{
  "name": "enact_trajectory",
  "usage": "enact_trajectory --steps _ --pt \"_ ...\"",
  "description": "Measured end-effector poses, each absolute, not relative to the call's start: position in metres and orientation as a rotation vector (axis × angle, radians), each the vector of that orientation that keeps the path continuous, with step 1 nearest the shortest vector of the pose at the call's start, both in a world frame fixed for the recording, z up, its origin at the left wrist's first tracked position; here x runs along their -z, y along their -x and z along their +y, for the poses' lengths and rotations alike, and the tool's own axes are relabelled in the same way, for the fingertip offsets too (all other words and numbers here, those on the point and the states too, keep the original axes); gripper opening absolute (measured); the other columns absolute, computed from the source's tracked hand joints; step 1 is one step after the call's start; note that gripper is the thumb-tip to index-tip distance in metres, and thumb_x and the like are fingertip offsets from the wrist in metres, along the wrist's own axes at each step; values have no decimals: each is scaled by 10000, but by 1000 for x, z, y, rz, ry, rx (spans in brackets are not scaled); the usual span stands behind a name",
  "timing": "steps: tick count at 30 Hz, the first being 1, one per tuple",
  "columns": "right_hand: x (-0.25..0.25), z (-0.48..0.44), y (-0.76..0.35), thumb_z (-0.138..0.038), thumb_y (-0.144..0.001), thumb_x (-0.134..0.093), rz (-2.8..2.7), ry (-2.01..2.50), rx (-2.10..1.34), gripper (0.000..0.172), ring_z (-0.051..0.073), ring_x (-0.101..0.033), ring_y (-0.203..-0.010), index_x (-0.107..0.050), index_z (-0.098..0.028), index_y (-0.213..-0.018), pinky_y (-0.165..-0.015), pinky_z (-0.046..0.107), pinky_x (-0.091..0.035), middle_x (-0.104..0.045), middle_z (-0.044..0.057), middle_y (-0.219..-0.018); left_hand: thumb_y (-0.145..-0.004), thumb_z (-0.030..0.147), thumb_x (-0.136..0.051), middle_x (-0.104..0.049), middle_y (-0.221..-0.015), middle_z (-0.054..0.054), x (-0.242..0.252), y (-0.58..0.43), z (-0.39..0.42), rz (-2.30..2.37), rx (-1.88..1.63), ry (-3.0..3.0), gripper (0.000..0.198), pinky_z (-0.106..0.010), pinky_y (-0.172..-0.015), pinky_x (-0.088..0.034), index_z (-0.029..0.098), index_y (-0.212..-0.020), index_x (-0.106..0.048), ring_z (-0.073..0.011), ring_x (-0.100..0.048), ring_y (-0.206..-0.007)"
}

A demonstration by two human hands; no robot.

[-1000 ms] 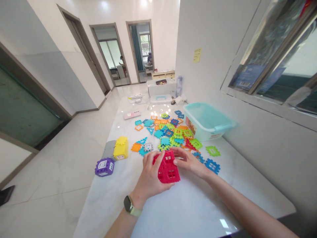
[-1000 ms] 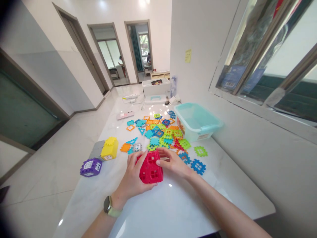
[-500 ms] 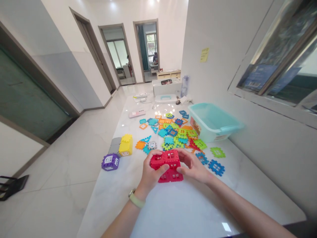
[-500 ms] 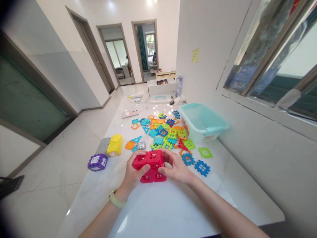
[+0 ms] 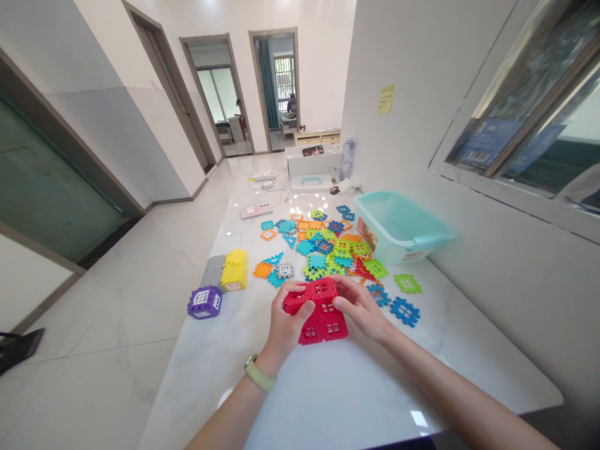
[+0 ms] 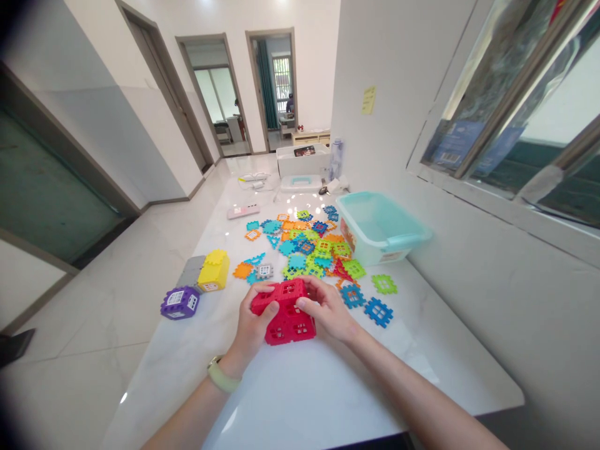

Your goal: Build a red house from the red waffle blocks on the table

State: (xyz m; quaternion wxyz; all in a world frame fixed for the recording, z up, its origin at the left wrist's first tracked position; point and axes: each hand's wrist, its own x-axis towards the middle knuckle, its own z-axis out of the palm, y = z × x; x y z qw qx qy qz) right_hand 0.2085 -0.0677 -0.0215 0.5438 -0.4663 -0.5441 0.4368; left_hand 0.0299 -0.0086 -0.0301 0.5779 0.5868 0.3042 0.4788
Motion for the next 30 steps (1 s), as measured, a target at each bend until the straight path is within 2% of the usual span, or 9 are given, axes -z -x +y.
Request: enact_trajectory --steps 4,10,13,17,21,24,26,28,30 --pt "20 -66 -203 -563 -826 -652 -1251 1051 -1119 702 281 -542 -1245 -410 -260 -1411 -1029 439 -450 -556 104 -1378 -818 545 -669 -656 -984 -68 34 -34 -7 721 -1084 -1003 427 -331 -773 -530 183 -1007 -546 -205 -654 -855" --pt "19 -64 -207 -473 -859 -640 -1236 1208 -972 474 269 -627 -1100 -559 -230 -1259 -969 434 -494 -665 86 -1209 -797 430 -723 -626 -1109 -68 35 -29 1 626 -1033 -966 489 -339 -845 -510 215 -1178 -505 -210 -634 -971" --pt "15 -66 -214 -453 -837 -663 -1259 1302 -840 475 272 -627 -1091 -575 -219 -1241 -966 435 -490 -661 93 -1205 -784 394 -742 -624 -1122 -87 36 -24 5 586 -957 -1283 515 -355 -918 -479 203 -1211 -525 -243 -601 -1061" --pt "10 -70 -215 -375 -759 -739 -1407 1328 -721 566 261 -658 -1003 -546 -223 -1270 -877 403 -534 -671 93 -1144 -830 416 -704 -579 -1243 -114 34 -23 2 535 -917 -1506 536 -391 -979 -457 213 -1283 -500 -276 -569 -1142" --pt "11 -72 -208 -303 -705 -758 -1525 1287 -568 496 248 -665 -951 -577 -230 -1161 -820 362 -545 -685 77 -1076 -868 422 -665 -573 -1230 -100 32 -25 -3 490 -947 -1580 434 -367 -999 -445 211 -1233 -563 -265 -554 -1156" --pt "12 -71 -206 -312 -707 -755 -1529 1265 -548 374 234 -664 -908 -569 -230 -1022 -787 341 -539 -687 70 -1044 -865 408 -674 -574 -1214 -95 33 -25 -3 456 -989 -1626 370 -366 -1026 -422 206 -1168 -603 -261 -536 -1176" --pt "13 -70 -207 -334 -714 -760 -1513 1246 -574 353 231 -658 -907 -541 -231 -970 -782 337 -533 -680 69 -1050 -853 399 -689 -578 -1210 -99 34 -26 -1 457 -1005 -1621 347 -369 -1022 -424 201 -1128 -615 -264 -536 -1178" --pt "14 -70 -209 -376 -716 -774 -1493 1260 -607 401 236 -648 -924 -538 -233 -1006 -800 346 -527 -666 69 -1061 -828 407 -716 -588 -1204 -103 35 -26 2 479 -1007 -1571 368 -358 -992 -445 197 -1112 -615 -263 -553 -1154" --pt "15 -69 -210 -459 -778 -719 -1441 1255 -679 464 252 -628 -1000 -535 -243 -1145 -861 375 -510 -639 82 -1143 -799 439 -739 -619 -1159 -99 36 -27 4 531 -1011 -1468 416 -337 -939 -472 193 -1108 -606 -251 -591 -1086"
